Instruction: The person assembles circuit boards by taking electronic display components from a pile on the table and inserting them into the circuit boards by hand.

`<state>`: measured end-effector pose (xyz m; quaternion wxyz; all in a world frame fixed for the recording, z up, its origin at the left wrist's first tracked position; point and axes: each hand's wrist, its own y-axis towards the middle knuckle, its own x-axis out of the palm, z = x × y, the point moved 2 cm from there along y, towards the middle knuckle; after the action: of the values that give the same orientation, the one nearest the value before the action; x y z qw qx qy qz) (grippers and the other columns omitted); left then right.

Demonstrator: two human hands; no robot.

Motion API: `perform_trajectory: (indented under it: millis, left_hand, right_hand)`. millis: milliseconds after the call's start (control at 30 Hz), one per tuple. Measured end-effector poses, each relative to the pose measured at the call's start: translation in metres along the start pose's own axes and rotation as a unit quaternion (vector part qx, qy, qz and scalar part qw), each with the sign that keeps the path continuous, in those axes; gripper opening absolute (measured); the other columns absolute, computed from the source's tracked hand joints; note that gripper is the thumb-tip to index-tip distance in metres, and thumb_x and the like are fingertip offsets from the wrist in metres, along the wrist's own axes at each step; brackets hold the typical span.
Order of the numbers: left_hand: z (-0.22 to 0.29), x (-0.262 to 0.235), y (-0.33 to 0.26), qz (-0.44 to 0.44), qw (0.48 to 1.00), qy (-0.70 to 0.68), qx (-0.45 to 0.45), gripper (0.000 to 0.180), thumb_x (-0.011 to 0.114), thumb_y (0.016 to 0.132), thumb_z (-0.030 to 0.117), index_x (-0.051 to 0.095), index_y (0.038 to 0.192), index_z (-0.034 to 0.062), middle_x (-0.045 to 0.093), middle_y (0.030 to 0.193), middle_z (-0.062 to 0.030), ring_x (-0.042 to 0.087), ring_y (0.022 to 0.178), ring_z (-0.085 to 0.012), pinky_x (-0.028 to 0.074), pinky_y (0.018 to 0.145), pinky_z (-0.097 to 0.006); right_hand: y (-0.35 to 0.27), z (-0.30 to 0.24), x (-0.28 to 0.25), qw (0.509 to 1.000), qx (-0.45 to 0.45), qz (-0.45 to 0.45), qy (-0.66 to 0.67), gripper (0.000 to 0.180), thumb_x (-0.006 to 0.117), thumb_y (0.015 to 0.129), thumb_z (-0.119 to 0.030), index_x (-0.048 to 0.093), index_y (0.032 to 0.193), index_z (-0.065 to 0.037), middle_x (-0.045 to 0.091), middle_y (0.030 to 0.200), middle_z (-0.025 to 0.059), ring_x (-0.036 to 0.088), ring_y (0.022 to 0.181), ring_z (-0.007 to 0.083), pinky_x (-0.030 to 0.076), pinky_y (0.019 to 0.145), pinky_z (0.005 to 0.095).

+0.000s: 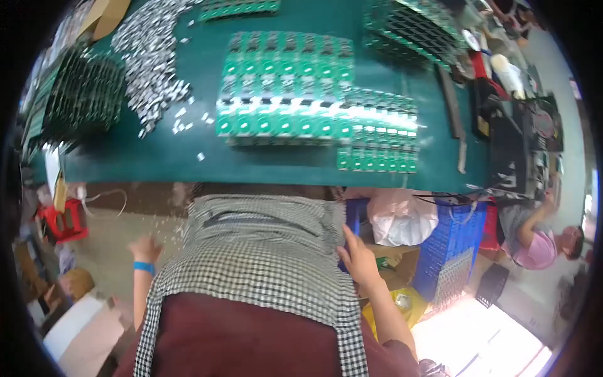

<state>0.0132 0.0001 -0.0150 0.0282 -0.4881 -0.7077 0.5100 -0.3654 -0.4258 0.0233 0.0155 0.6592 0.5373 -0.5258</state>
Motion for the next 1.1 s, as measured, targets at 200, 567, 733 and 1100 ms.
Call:
perform_trajectory:
  millis: [200, 567, 733, 1100]
  left_hand:
    - [0.026, -0.119, -0.07, 0.194, 0.794, -0.501, 0.286, 0.032, 0.059, 0.088, 0.018, 0.061, 0.116, 0.0023, 0.065, 0.113, -0.0162, 0.061, 0.105, -0.0354, 0.044, 0.092, -0.049]
    - [0.065, -0.253, -0.113, 0.409, 0.637, -0.539, 0.369, 0.026, 0.059, 0.079, -0.012, 0.061, 0.103, -0.0028, 0.058, 0.091, -0.0095, 0.054, 0.077, -0.0163, 0.045, 0.073, -0.027]
    - [0.076, -0.262, -0.108, 0.436, 0.636, -0.522, 0.364, 0.023, 0.06, 0.079, -0.011, 0.061, 0.101, -0.0028, 0.06, 0.094, -0.0107, 0.055, 0.078, -0.018, 0.045, 0.074, -0.028]
    - [0.093, -0.266, -0.11, 0.543, 0.65, -0.365, 0.386, 0.018, 0.059, 0.081, -0.01, 0.062, 0.096, -0.0032, 0.061, 0.097, -0.0146, 0.059, 0.089, -0.0284, 0.047, 0.079, -0.035]
  right_hand:
    - [0.023, -0.065, -0.096, 1.0, 0.004, -0.024, 0.012, 0.027, 0.065, 0.087, -0.023, 0.065, 0.103, -0.001, 0.069, 0.084, 0.0152, 0.067, 0.074, 0.0266, 0.052, 0.069, 0.0364]
    - [0.071, -0.084, -0.19, 0.911, -0.164, 0.363, -0.103, 0.045, 0.077, 0.07, -0.017, 0.062, 0.111, -0.009, 0.054, 0.118, 0.0104, 0.05, 0.11, 0.032, 0.04, 0.092, 0.0431]
    - [0.08, -0.074, -0.189, 0.915, -0.164, 0.364, -0.054, 0.05, 0.078, 0.069, -0.021, 0.06, 0.116, -0.011, 0.053, 0.12, 0.0099, 0.049, 0.113, 0.032, 0.037, 0.098, 0.0461]
    - [0.101, -0.1, -0.171, 0.897, -0.359, 0.22, -0.135, 0.039, 0.067, 0.082, -0.034, 0.06, 0.116, -0.018, 0.046, 0.14, 0.0045, 0.042, 0.129, 0.0263, 0.03, 0.105, 0.0541]
